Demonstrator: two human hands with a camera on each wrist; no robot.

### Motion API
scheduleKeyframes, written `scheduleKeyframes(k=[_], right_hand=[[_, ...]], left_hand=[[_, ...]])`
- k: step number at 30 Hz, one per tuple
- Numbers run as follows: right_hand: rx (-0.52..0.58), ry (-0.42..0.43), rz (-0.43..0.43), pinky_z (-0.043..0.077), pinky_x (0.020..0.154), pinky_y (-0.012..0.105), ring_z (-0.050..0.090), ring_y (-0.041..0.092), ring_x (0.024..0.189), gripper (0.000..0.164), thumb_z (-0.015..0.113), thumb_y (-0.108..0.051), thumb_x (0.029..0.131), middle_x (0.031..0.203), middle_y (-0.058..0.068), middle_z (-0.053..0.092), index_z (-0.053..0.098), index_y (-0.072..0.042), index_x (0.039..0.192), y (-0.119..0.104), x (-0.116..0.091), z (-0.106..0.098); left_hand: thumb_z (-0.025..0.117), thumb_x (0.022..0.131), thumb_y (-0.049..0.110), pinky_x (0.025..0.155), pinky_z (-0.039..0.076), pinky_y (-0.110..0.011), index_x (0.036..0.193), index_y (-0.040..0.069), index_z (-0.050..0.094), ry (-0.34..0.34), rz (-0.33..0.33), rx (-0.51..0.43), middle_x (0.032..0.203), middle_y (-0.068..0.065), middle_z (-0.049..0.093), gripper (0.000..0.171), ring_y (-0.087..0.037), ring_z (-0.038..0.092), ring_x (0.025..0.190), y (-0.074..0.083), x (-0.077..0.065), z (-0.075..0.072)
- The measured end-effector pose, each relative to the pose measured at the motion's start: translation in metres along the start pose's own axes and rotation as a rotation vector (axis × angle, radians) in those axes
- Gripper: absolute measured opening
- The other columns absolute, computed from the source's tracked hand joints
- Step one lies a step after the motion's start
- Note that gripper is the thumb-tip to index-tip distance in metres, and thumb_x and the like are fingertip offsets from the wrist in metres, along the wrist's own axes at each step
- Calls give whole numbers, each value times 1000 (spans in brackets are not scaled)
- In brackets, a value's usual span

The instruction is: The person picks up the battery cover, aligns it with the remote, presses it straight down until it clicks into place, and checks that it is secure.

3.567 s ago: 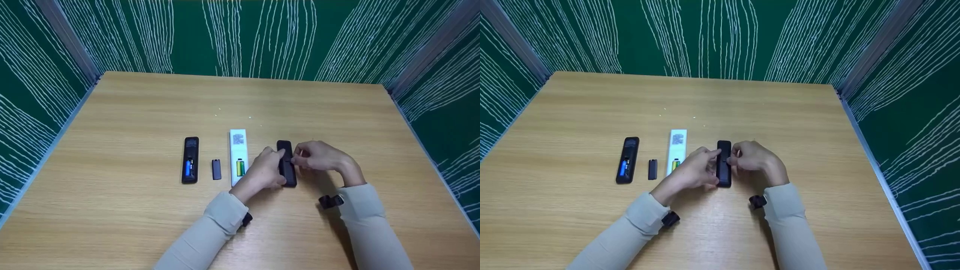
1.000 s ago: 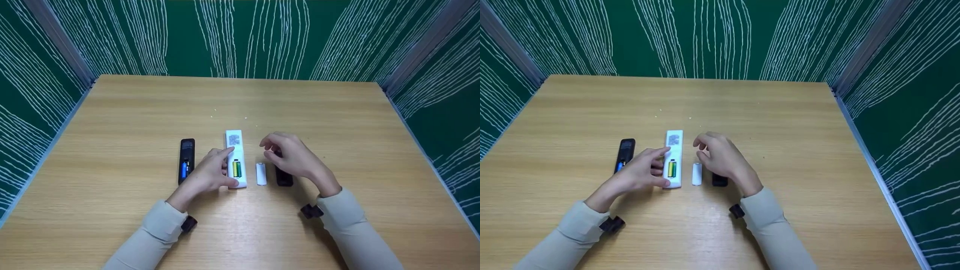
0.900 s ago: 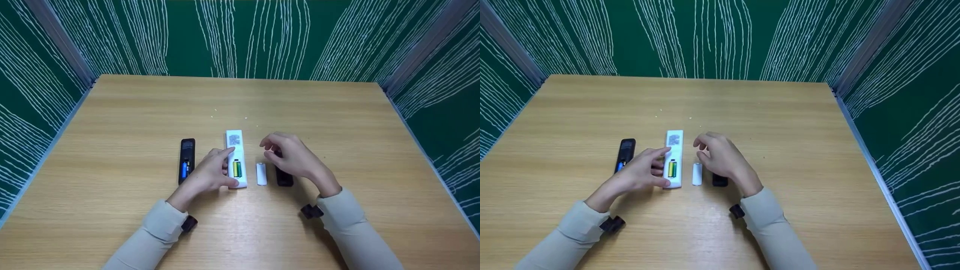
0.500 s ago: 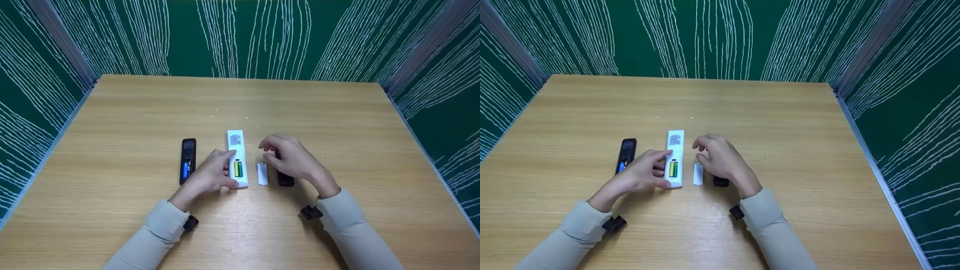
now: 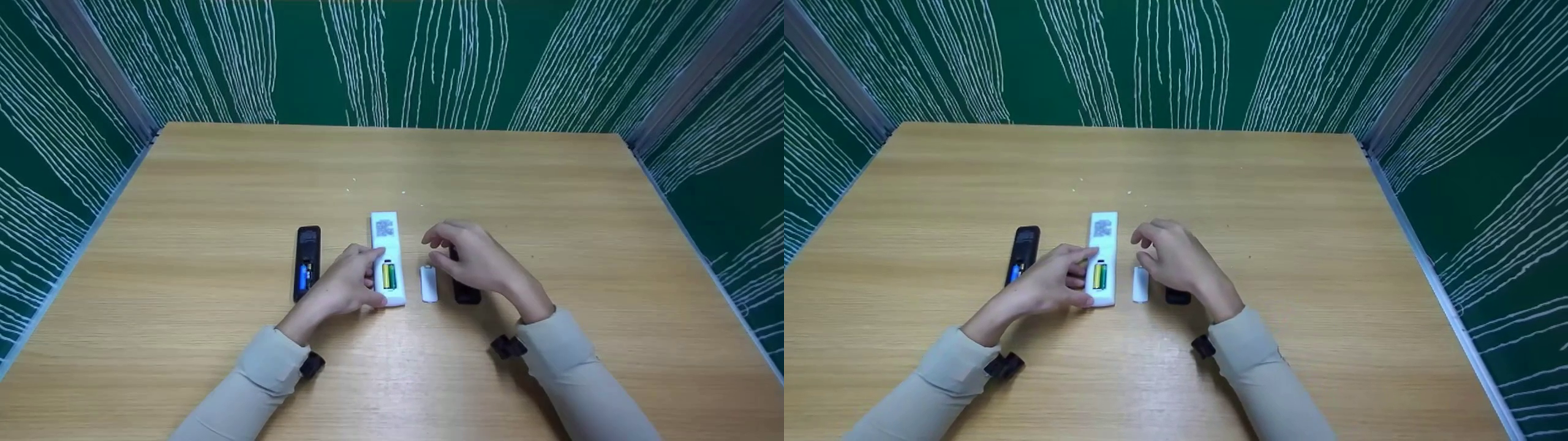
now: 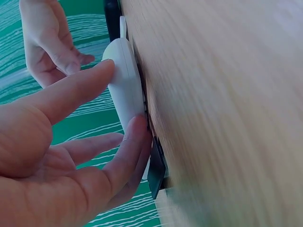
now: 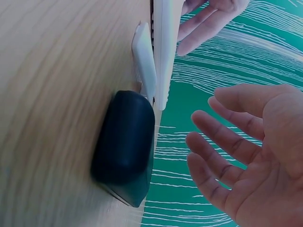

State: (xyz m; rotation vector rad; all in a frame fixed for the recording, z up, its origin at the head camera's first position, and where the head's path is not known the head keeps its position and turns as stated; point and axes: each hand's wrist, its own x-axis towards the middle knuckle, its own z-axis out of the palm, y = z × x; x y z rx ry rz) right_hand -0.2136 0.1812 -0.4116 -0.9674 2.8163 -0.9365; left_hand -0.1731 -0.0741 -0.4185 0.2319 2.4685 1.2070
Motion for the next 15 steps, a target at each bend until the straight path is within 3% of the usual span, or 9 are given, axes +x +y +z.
scheduleKeyframes(k=[15], right_hand=[[-17,-21,13,62,91,41,69,24,101,19,71,-10,100,112,11,74,75,-4,118,1,1,4]], left_hand=[[87,80,-5,103,55,-32,163,5,39,-10,-1,-5,151,-13,45,97,-23,59,116,-1,2,-1]])
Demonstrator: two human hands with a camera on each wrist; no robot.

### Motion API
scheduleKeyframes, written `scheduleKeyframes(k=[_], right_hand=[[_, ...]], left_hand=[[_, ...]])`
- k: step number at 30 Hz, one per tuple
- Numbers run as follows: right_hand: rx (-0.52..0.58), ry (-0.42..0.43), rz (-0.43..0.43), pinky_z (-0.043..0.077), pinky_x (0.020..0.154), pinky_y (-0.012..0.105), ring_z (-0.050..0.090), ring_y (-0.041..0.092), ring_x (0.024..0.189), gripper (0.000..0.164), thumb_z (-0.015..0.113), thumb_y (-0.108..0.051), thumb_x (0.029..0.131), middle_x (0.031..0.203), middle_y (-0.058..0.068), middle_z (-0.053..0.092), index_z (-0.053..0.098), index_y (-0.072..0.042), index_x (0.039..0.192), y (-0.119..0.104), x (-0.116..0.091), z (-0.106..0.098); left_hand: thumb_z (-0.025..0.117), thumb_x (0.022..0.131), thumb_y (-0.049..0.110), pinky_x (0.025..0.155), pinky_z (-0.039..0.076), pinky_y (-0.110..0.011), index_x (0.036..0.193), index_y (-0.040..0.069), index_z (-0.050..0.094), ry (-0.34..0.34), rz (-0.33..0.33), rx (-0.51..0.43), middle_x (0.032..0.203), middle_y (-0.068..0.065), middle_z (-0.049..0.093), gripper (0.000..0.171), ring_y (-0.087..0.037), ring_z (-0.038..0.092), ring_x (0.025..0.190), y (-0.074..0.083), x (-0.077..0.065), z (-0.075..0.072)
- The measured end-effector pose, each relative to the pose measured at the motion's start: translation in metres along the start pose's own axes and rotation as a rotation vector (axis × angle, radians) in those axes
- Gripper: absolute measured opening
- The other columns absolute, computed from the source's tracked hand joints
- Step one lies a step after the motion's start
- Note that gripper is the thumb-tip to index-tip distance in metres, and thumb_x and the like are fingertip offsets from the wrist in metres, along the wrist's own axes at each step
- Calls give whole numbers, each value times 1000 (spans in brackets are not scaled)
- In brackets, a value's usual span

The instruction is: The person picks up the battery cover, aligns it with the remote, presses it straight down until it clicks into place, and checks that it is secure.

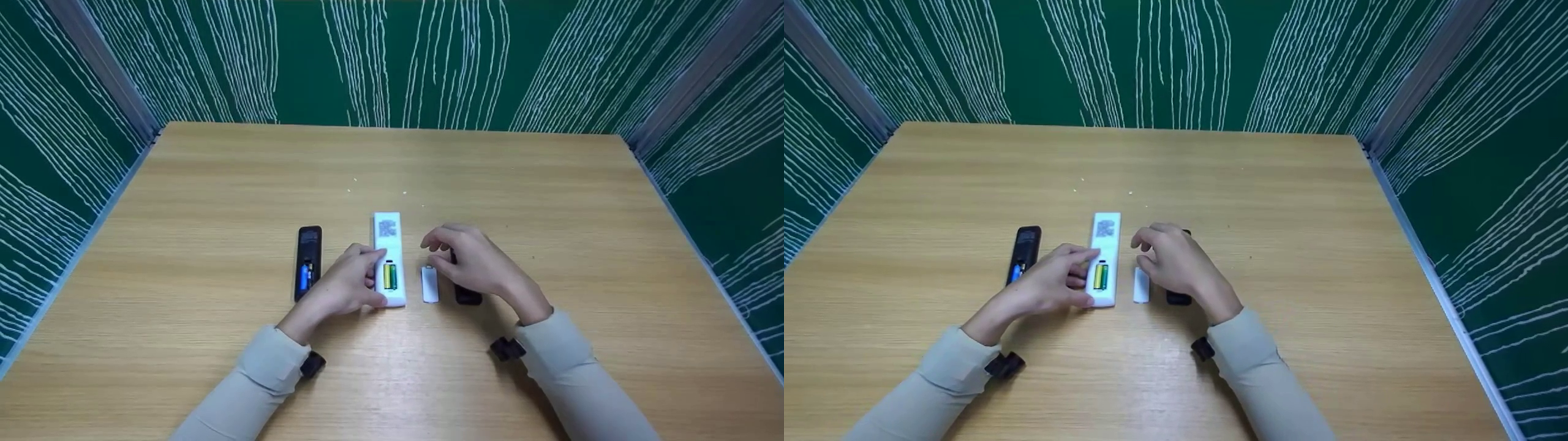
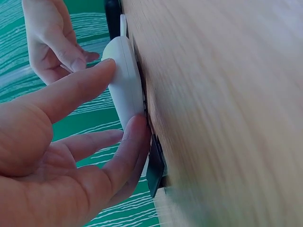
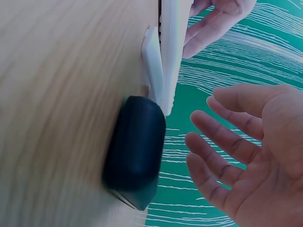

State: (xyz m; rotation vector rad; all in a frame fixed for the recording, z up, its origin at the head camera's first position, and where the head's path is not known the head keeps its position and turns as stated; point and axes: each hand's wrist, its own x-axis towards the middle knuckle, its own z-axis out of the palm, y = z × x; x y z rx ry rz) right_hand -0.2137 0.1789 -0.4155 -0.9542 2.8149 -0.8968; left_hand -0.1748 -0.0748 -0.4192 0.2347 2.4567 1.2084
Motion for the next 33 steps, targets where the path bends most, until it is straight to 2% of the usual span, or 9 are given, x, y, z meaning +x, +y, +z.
scheduleKeyframes(k=[13,25,33], right_hand=[[-40,-19,-42,61,86,40,71,22,98,18,74,-12,99,107,9,75,76,-3,115,2,-1,6],[-74,-32,3,56,86,42,66,22,92,17,75,-19,100,97,3,73,78,-6,111,1,0,10],[-92,-50,43,56,82,41,64,20,88,15,76,-11,97,95,4,73,79,-6,111,1,0,11]], left_hand=[[87,79,-8,101,54,-34,161,-1,39,11,49,-6,147,-17,46,95,-24,58,115,-2,0,0],[88,80,-5,101,55,-32,163,3,39,5,33,13,148,-14,47,96,-23,58,116,-2,-1,0],[88,81,-4,100,55,-33,163,4,39,1,30,21,147,-14,47,95,-23,58,115,-2,0,-1]])
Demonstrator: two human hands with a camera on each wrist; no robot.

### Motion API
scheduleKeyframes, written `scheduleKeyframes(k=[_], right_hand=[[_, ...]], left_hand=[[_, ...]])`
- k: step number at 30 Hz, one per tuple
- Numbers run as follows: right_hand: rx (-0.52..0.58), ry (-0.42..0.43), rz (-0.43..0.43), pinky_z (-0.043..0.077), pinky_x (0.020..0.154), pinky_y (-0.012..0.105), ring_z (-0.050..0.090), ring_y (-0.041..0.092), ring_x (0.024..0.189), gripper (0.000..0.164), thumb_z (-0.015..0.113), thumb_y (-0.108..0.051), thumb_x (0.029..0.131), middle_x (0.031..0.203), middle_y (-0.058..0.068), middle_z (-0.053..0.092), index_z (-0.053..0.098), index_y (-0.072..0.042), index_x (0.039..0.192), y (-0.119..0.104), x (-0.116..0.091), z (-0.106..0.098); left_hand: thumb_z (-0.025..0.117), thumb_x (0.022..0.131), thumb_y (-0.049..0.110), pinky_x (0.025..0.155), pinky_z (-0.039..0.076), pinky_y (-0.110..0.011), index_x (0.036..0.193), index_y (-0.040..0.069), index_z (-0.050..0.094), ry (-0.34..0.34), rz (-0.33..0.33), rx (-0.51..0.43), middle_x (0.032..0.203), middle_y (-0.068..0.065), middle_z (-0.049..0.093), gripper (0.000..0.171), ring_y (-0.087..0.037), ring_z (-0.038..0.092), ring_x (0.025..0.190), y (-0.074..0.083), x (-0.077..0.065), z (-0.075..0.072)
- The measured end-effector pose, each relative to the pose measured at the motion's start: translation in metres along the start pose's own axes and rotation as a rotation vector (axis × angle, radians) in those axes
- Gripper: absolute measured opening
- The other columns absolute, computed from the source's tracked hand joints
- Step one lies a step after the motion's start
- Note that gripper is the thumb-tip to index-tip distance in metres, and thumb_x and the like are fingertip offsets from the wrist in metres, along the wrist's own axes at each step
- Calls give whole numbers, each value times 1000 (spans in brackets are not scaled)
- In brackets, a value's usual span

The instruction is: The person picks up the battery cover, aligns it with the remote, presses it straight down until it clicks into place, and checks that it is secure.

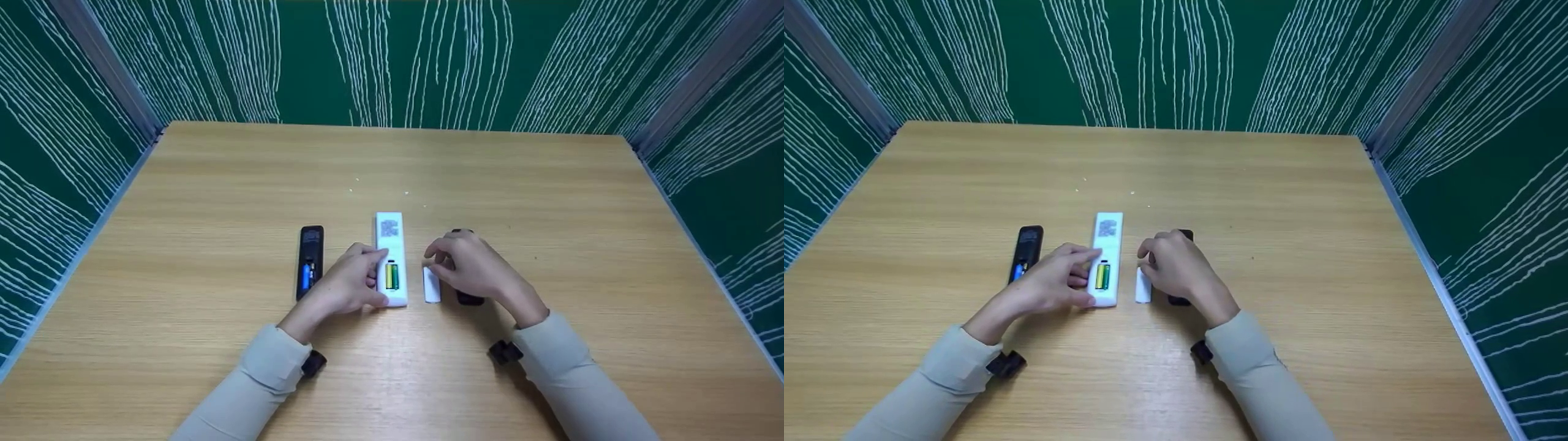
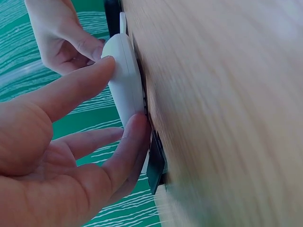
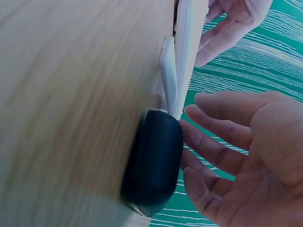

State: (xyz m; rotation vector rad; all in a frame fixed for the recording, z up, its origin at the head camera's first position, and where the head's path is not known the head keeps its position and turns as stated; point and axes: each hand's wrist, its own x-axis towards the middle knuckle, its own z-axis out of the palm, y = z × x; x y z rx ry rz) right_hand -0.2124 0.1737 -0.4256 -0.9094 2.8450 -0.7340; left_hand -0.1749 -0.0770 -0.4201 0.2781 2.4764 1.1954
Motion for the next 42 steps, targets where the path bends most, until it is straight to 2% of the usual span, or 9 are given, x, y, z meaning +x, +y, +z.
scheduleKeyframes(k=[8,19,31,42], right_hand=[[-11,25,-48,52,89,44,63,20,83,11,74,-4,94,87,4,73,79,-3,103,2,-1,3],[23,-14,8,59,75,37,66,19,82,14,75,-3,93,93,9,77,80,0,106,1,-1,3],[8,-54,73,55,72,32,61,17,79,17,78,-7,93,90,6,73,81,-2,109,-2,-2,4],[34,-54,70,50,67,29,58,17,74,14,77,-4,93,84,6,71,80,-1,106,-2,-2,4]], left_hand=[[88,79,-6,100,54,-32,161,2,42,7,12,-6,148,-13,47,94,-22,58,115,-1,0,0],[87,81,-4,102,54,-32,162,5,41,4,-4,-1,148,-12,47,94,-22,57,117,1,-1,0],[88,81,-3,99,55,-30,163,7,41,5,-15,0,148,-11,47,95,-21,57,116,1,0,0],[88,79,-6,102,55,-31,162,4,40,2,-11,-11,151,-13,46,96,-23,58,117,1,1,1]])
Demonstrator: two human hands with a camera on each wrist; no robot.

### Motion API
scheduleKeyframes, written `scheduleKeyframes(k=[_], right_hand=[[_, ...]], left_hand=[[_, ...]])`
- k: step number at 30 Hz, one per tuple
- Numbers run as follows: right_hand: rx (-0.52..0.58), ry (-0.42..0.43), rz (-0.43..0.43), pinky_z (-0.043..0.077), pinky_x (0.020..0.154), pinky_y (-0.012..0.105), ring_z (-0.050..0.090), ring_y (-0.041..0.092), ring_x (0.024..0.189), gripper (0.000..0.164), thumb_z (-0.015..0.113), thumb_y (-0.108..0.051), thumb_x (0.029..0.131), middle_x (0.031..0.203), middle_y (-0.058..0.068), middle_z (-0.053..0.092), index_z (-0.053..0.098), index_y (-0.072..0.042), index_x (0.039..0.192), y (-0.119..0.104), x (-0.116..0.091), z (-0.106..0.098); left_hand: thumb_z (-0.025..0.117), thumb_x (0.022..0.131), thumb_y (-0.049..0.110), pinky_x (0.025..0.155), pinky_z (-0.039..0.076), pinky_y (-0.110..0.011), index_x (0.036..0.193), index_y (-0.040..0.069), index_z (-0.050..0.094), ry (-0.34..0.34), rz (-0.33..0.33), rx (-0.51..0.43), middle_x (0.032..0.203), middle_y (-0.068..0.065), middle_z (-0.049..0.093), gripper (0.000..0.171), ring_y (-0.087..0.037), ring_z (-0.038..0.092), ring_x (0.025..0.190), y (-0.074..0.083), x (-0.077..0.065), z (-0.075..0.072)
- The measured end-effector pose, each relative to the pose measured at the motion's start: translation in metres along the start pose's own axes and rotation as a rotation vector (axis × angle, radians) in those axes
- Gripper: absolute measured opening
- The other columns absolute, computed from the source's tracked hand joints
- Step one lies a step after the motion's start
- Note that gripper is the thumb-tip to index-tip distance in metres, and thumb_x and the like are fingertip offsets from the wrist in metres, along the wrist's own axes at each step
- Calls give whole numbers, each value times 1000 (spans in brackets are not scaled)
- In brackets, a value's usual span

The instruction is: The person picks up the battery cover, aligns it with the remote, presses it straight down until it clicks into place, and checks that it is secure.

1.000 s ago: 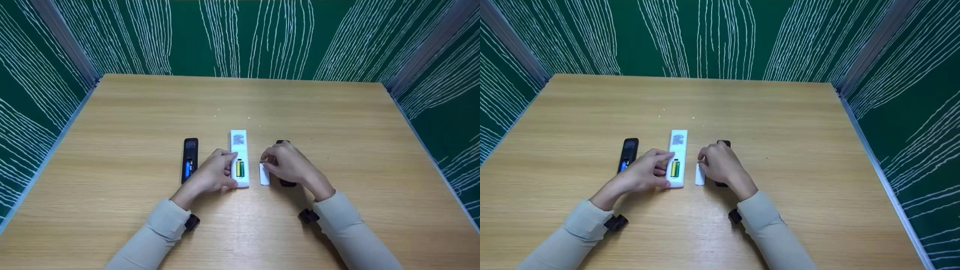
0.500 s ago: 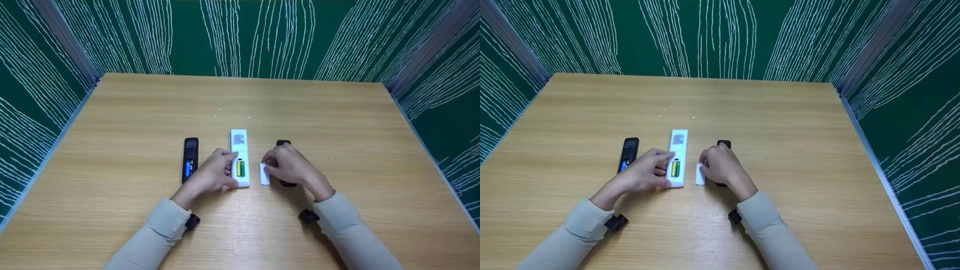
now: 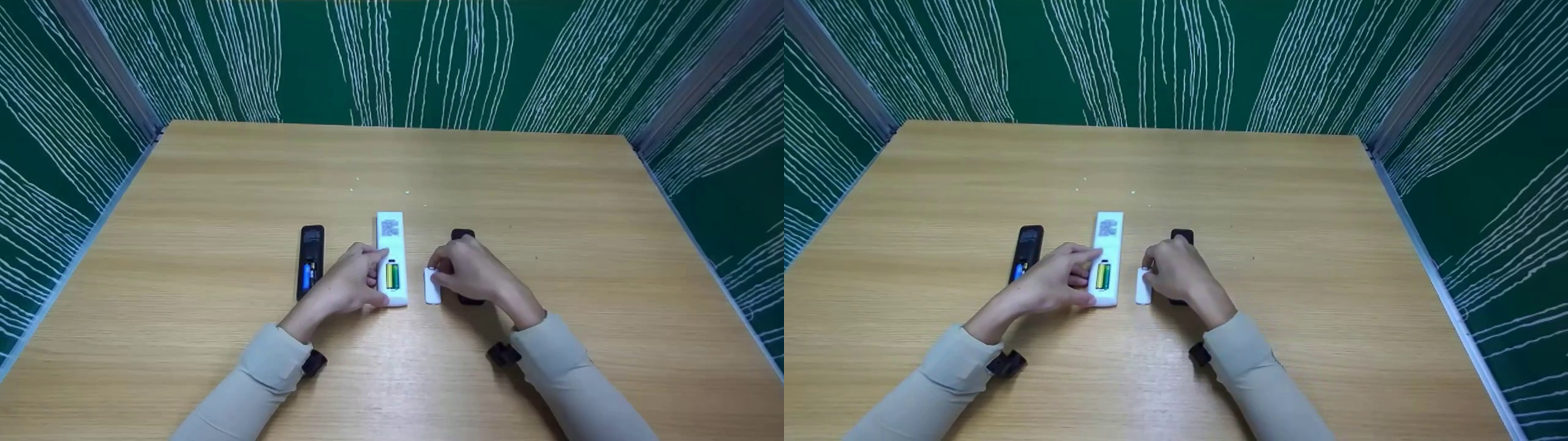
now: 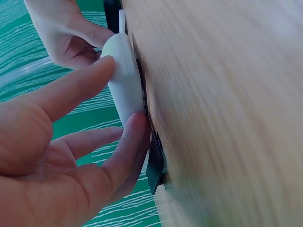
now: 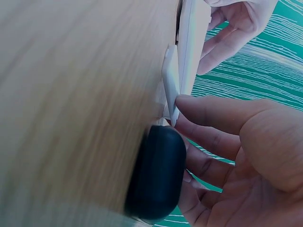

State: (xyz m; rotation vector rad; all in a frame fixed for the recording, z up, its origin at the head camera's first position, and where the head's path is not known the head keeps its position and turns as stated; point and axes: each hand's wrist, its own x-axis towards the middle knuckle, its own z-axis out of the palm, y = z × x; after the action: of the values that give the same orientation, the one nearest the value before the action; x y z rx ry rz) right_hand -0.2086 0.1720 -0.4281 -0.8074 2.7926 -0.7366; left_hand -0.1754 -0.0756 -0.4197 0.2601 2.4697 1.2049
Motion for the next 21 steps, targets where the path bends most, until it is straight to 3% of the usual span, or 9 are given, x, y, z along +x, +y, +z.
scheduleKeyframes(k=[21], right_hand=[[104,10,52,57,76,34,66,16,81,8,76,-6,95,90,3,74,79,-6,103,0,1,-5]], left_hand=[[88,80,-4,101,55,-32,162,4,41,4,7,-4,149,-13,47,95,-23,59,116,1,-1,-1]])
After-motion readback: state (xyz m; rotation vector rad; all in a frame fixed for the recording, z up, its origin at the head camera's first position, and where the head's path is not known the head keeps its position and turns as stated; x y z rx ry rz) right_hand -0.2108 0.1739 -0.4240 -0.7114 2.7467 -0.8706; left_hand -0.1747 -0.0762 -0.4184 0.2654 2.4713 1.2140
